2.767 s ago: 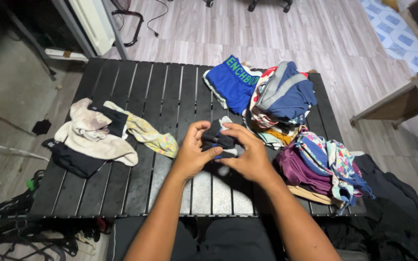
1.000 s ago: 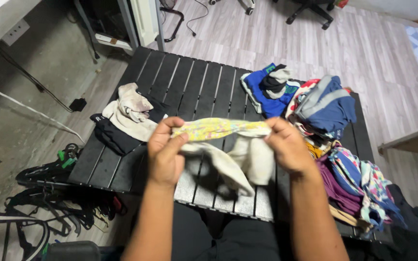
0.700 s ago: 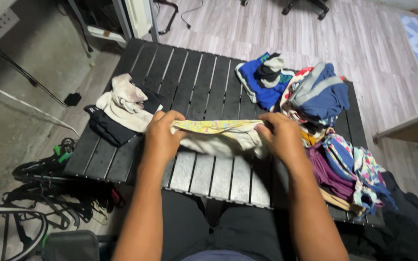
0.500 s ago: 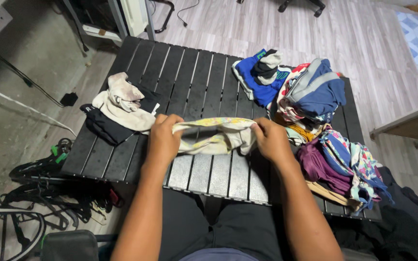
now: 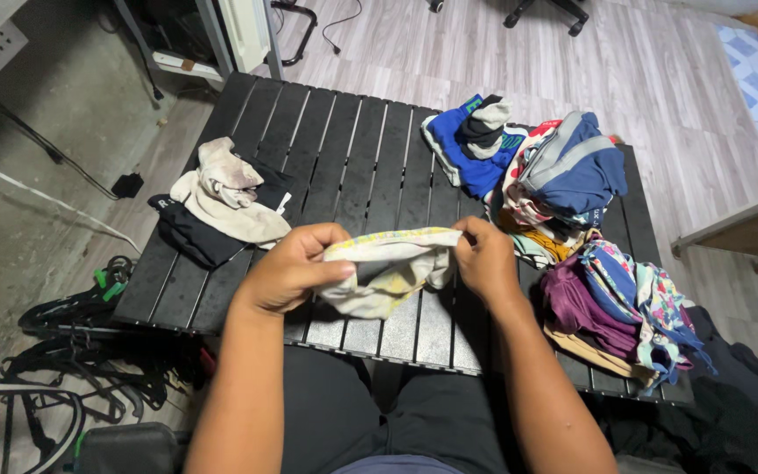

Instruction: The person folds various items of clothing, including socks, underwear, and shorts, on a black slatted table and places them into piles.

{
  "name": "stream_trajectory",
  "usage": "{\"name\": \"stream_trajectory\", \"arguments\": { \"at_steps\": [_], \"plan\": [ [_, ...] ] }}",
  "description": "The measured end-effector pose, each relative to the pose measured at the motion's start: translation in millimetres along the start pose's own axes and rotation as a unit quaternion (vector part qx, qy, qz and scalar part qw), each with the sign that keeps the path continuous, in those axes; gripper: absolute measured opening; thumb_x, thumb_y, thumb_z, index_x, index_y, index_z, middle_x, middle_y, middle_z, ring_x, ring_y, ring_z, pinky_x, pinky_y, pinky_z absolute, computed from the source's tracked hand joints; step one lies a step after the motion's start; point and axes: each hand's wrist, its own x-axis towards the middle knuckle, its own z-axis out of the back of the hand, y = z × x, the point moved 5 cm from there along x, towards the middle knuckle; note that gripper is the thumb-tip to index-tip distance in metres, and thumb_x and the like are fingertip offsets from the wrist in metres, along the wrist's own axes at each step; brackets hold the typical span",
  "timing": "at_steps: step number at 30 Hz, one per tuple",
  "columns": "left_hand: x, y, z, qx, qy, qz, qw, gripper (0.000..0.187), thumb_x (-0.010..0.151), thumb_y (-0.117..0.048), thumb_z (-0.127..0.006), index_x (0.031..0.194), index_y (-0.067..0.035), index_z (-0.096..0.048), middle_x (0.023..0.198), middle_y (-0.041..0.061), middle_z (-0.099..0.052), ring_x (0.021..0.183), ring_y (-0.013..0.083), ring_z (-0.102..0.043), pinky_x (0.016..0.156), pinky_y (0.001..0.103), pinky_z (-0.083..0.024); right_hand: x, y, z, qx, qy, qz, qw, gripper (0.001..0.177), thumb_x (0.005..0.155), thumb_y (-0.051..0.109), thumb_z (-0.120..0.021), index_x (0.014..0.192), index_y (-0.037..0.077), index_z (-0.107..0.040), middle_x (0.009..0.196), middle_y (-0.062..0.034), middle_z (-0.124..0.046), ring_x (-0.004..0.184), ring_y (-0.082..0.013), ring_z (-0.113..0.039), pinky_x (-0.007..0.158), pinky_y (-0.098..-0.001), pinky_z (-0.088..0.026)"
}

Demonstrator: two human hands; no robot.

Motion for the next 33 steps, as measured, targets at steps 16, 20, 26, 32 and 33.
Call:
{"name": "stream_trajectory", "arguments": {
  "at_steps": [16, 20, 26, 32, 33],
  "plan": [
    [4.5, -28.9, -15.8, 0.467, -0.307, -0.278, 0.781, 0.02, 0.071, 0.019, -0.051, 0.078, 0.0, -0.056, 0.107, 0.016, -0.064, 0.097, 0.028, -0.066, 0.086, 0.034, -0.054, -12.4, -48.2, -48.7, 0.352, 0.092, 0.008, 0.931, 0.04, 0.08, -0.008, -0.07, 0.118, 0.002, -0.06, 0.102, -0.005, -0.067, 0.093, -0.0124, -0.066, 0.082, -0.0269, -0.057],
    [8.1, -15.9, -4.4, 0.492, -0.336, -0.259, 0.76, 0.023, 0.069, 0.017, -0.049, 0.079, 0.0, -0.061, 0.1, 0.016, -0.061, 0.095, 0.0322, -0.064, 0.084, 0.037, -0.052, -26.1, -16.0, -42.6, 0.106, 0.046, 0.073, 0.991, 0.032, 0.079, 0.012, -0.082, 0.106, 0.002, -0.069, 0.098, -0.0109, -0.07, 0.088, -0.0208, -0.068, 0.078, -0.0326, -0.056],
    [2.9, -4.8, 20.0, 0.533, -0.383, -0.182, 0.732, 0.016, 0.077, 0.005, -0.058, 0.083, -0.001, -0.071, 0.1, 0.02, -0.061, 0.092, 0.0371, -0.062, 0.083, 0.042, -0.049, -24.4, 7.9, -48.1, -0.096, 0.072, 0.048, 0.992, 0.034, 0.081, 0.021, -0.082, 0.109, 0.004, -0.073, 0.097, -0.0172, -0.073, 0.09, -0.0312, -0.069, 0.081, -0.0389, -0.054],
    [-10.4, 19.7, 63.6, 0.416, -0.406, -0.076, 0.81, 0.029, 0.078, 0.003, -0.052, 0.091, -0.002, -0.077, 0.102, 0.015, -0.069, 0.094, 0.0279, -0.069, 0.084, 0.034, -0.052, -58.4, 27.2, -41.8, 0.137, -0.075, 0.229, 0.961, 0.019, 0.087, 0.002, -0.067, 0.106, 0.002, -0.069, 0.11, -0.014, -0.068, 0.108, -0.029, -0.068, 0.094, -0.0369, -0.055],
    [-12.4, 26.6, 69.1, 0.369, -0.419, -0.05, 0.828, 0.03, 0.078, 0.004, -0.051, 0.091, -0.001, -0.077, 0.103, 0.013, -0.07, 0.093, 0.0257, -0.069, 0.082, 0.033, -0.053, -67.5, 38.1, -38.5, 0.127, -0.081, 0.336, 0.93, 0.021, 0.086, -0.002, -0.065, 0.107, 0.001, -0.068, 0.115, -0.0143, -0.065, 0.115, -0.0298, -0.065, 0.1, -0.0376, -0.053]
  ]
}}
